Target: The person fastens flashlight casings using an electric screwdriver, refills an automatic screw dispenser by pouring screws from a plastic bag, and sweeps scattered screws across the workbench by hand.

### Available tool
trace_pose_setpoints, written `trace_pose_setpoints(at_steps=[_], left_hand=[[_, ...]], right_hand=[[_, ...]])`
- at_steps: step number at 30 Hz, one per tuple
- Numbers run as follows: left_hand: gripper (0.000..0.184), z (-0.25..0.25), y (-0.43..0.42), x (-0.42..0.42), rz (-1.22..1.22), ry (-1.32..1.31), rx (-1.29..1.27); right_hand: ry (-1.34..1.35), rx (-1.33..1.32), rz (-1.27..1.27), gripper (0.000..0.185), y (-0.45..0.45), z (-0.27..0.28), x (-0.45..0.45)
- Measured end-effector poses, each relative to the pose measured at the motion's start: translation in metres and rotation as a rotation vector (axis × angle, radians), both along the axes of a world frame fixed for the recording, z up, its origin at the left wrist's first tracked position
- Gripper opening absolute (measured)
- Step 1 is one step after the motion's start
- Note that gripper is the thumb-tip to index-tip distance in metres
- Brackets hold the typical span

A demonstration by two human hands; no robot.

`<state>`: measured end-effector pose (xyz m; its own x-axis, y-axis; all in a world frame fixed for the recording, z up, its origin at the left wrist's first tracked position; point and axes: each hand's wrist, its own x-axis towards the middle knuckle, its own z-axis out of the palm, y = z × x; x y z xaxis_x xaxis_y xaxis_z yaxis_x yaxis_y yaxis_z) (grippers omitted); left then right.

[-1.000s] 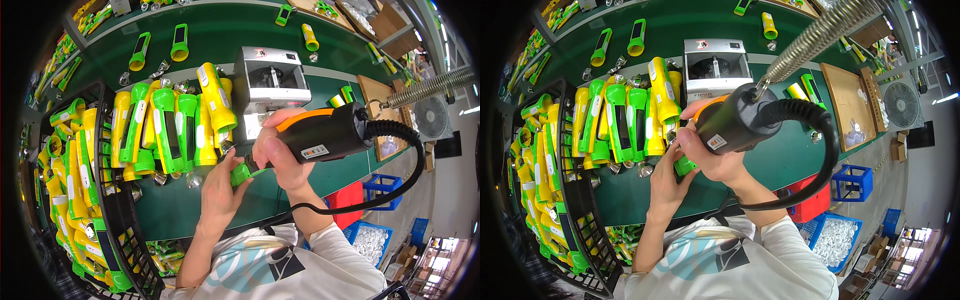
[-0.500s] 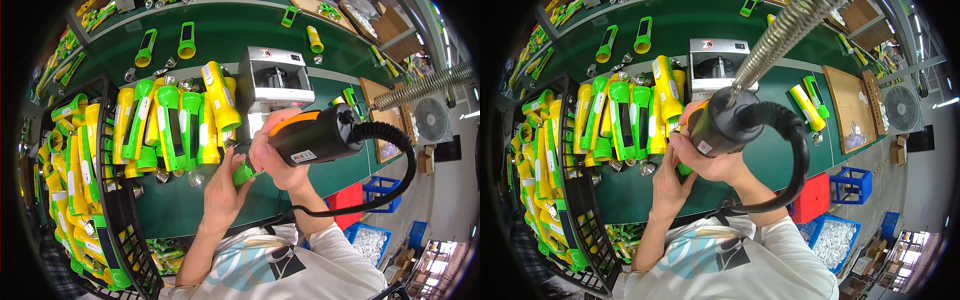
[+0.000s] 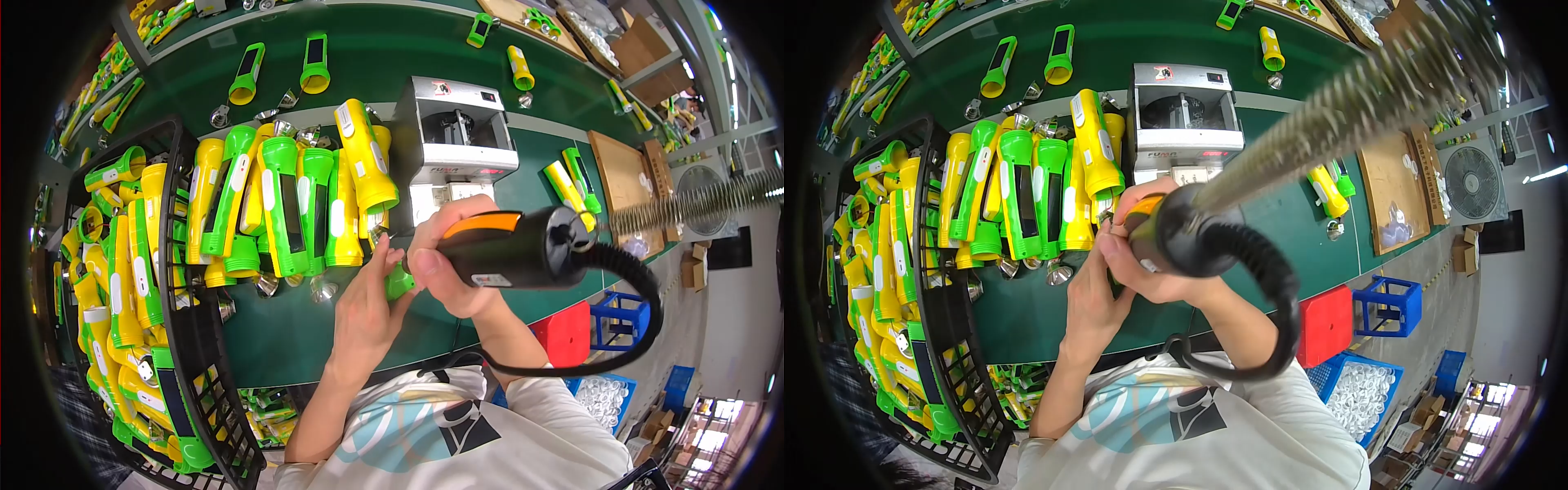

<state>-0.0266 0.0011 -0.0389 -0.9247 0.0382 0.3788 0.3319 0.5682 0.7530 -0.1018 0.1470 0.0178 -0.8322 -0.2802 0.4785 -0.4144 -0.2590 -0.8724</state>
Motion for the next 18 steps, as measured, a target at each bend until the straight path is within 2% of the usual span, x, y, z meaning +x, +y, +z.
trace_pose_setpoints(at_steps=[4,8,11,14,15,17,18], left_hand=[[0.093,-0.002,0.0,0.001,-0.011,-0.017,0.034],[0.095,0.001,-0.001,-0.002,-0.017,-0.058,0.085],[0.097,-0.003,0.0,-0.001,-0.027,-0.077,0.078],[0.09,0.002,-0.002,0.002,-0.042,-0.083,0.005],[0.087,0.001,-0.002,0.003,-0.047,-0.084,-0.031],[0.076,-0.007,-0.002,0.004,-0.059,0.022,-0.176],[0.073,-0.003,0.0,0.008,-0.055,0.035,-0.177]], right_hand=[[-0.084,-0.095,-0.02,0.036,0.002,-0.005,-0.001],[-0.037,0.003,0.049,0.03,0.005,-0.004,-0.002],[-0.143,-0.026,0.045,0.022,0.004,-0.004,-0.009],[-0.043,0.023,0.012,0.023,-0.004,0.002,0.001],[0.144,0.162,0.005,0.026,0.001,0.015,0.0],[0.015,0.11,0.022,0.029,0.005,0.014,0.006],[0.09,0.004,-0.025,0.034,0.006,0.005,0.007]])
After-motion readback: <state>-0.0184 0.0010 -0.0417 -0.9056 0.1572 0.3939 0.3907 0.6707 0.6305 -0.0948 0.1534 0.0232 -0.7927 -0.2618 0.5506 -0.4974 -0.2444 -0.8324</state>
